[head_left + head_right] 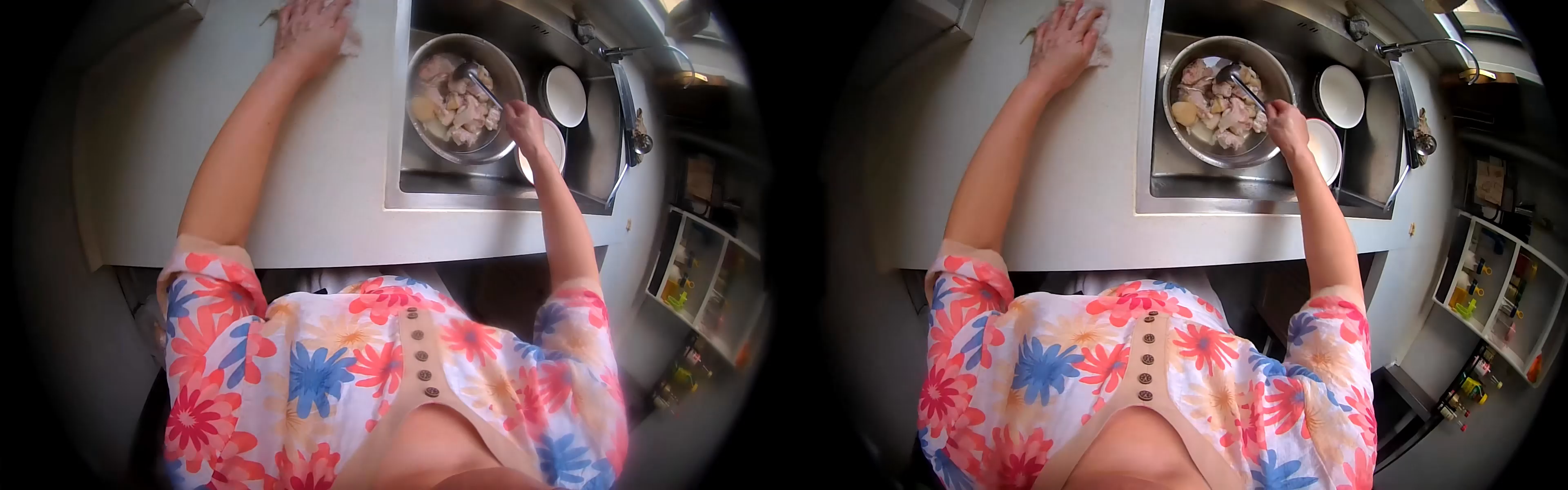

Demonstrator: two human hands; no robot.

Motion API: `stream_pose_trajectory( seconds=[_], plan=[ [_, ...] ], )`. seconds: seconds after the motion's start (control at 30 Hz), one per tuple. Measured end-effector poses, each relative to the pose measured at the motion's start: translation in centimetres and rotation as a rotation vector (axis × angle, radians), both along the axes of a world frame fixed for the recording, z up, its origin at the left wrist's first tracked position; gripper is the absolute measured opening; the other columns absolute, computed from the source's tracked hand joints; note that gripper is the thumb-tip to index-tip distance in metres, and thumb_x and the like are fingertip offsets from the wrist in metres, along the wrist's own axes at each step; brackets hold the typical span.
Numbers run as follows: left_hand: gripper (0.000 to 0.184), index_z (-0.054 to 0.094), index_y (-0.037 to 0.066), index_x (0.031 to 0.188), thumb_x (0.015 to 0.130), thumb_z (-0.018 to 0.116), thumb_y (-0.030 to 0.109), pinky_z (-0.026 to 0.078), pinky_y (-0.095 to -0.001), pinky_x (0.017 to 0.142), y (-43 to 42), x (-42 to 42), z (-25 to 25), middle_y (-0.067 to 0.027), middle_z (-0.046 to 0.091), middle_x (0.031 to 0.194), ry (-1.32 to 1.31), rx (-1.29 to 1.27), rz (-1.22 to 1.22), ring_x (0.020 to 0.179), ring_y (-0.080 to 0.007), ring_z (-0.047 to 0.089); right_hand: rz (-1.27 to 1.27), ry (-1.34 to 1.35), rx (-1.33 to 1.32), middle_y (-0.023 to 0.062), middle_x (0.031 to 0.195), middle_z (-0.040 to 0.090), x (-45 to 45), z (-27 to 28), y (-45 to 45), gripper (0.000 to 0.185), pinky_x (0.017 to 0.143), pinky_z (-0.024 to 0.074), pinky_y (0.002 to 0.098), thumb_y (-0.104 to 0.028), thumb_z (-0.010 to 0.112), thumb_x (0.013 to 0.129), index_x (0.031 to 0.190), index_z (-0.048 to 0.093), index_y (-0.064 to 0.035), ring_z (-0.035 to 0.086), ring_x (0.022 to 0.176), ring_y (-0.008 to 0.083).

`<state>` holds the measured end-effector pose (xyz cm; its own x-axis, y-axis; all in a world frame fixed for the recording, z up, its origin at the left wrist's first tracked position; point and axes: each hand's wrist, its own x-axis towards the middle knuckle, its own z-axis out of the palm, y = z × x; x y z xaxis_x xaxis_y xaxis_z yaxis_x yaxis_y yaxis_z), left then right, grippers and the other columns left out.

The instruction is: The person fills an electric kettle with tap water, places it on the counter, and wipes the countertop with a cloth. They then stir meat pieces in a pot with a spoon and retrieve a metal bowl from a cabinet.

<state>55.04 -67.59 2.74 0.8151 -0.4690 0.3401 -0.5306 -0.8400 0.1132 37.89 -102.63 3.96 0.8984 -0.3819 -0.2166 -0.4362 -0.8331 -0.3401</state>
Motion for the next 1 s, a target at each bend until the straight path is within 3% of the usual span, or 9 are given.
stream_pose_trajectory(
  seconds=[0.1,0.2,0.3,0.37,0.57,0.73,0.83,0.9,1.0],
  plan=[
    [0.037,0.046,0.02,0.124,0.089,0.04,0.029,0.025,-0.0445,0.101,2.2,-5.6,1.1,-0.008,0.036,0.136,0.03,-0.004,0.056,0.125,-0.0307,0.032,-0.002,-0.013,-0.028,0.0191,0.086,0.062,1.4,-4.2,-1.1,0.027,0.074,0.0455,0.0389,-0.026,0.05,0.082,0.091,0.064,-0.0047,0.059,0.085,0.0363],
    [0.036,0.048,0.02,0.123,0.089,0.041,0.028,0.025,-0.043,0.102,3.8,-8.9,1.4,-0.0064,0.037,0.135,0.008,0.009,0.088,0.125,-0.0298,0.032,-0.024,0.16,0.229,0.0173,0.082,0.063,0.5,-4.3,-3.3,0.026,0.072,0.0456,0.0369,-0.025,0.05,0.084,0.09,0.064,-0.0033,0.061,0.08,0.0316],
    [0.035,0.05,0.021,0.123,0.089,0.042,0.029,0.027,-0.0424,0.1,3.9,-9.6,1.5,-0.0049,0.04,0.134,-0.059,-0.03,0.094,0.123,-0.0301,0.035,-0.1,0.447,0.295,0.0145,0.078,0.064,-0.7,3.6,-2.7,0.026,0.07,0.0452,0.0341,-0.021,0.048,0.086,0.089,0.064,-0.0007,0.06,0.074,0.0242],
    [0.034,0.052,0.019,0.119,0.087,0.044,0.027,0.028,-0.0422,0.099,4.0,-9.5,1.5,-0.0072,0.042,0.131,-0.082,-0.063,0.068,0.12,-0.0314,0.038,0.098,0.414,0.252,0.0125,0.077,0.064,-2.0,3.3,-5.6,0.025,0.068,0.0444,0.0318,-0.017,0.047,0.087,0.087,0.064,0.0016,0.058,0.07,0.0195],
    [0.034,0.051,0.022,0.123,0.09,0.043,0.029,0.028,-0.0404,0.101,4.3,-9.4,1.0,-0.0024,0.04,0.134,-0.096,-0.07,0.068,0.122,-0.0285,0.038,0.342,0.232,0.021,0.0194,0.089,0.061,-0.3,-1.3,-3.4,0.026,0.078,0.0445,0.0419,-0.024,0.047,0.083,0.091,0.063,-0.005,0.057,0.088,0.0372],
    [0.034,0.051,0.021,0.123,0.09,0.043,0.029,0.028,-0.0402,0.1,4.4,-9.2,0.6,-0.0025,0.041,0.134,-0.107,-0.064,0.071,0.121,-0.029,0.038,0.315,0.177,0.135,0.0193,0.088,0.062,1.9,-0.9,-3.7,0.028,0.077,0.0452,0.0403,-0.025,0.048,0.083,0.093,0.063,-0.0042,0.058,0.086,0.0358],
    [0.034,0.051,0.021,0.123,0.09,0.042,0.029,0.029,-0.0401,0.1,4.2,-9.4,1.0,-0.0025,0.041,0.134,-0.109,-0.083,0.059,0.121,-0.0294,0.039,0.287,0.46,0.185,0.0156,0.089,0.064,0.8,4.1,-5.1,0.026,0.076,0.046,0.0366,-0.024,0.049,0.084,0.095,0.064,-0.006,0.061,0.086,0.0301],
    [0.034,0.051,0.021,0.123,0.09,0.042,0.029,0.029,-0.0399,0.1,4.3,-9.4,1.3,-0.0024,0.041,0.134,-0.111,-0.089,0.053,0.121,-0.0294,0.039,0.444,0.386,0.049,0.0144,0.09,0.064,-0.8,3.8,-6.3,0.026,0.077,0.0458,0.0373,-0.023,0.047,0.085,0.096,0.064,-0.0069,0.061,0.087,0.0294],
    [0.034,0.051,0.022,0.123,0.09,0.042,0.029,0.029,-0.0397,0.1,4.4,-9.4,1.3,-0.0024,0.041,0.134,-0.122,-0.08,0.056,0.121,-0.029,0.039,0.457,0.364,-0.03,0.0173,0.091,0.063,-0.7,0.5,-4.9,0.025,0.078,0.045,0.0405,-0.024,0.048,0.083,0.094,0.063,-0.007,0.059,0.088,0.0342]
  ],
)
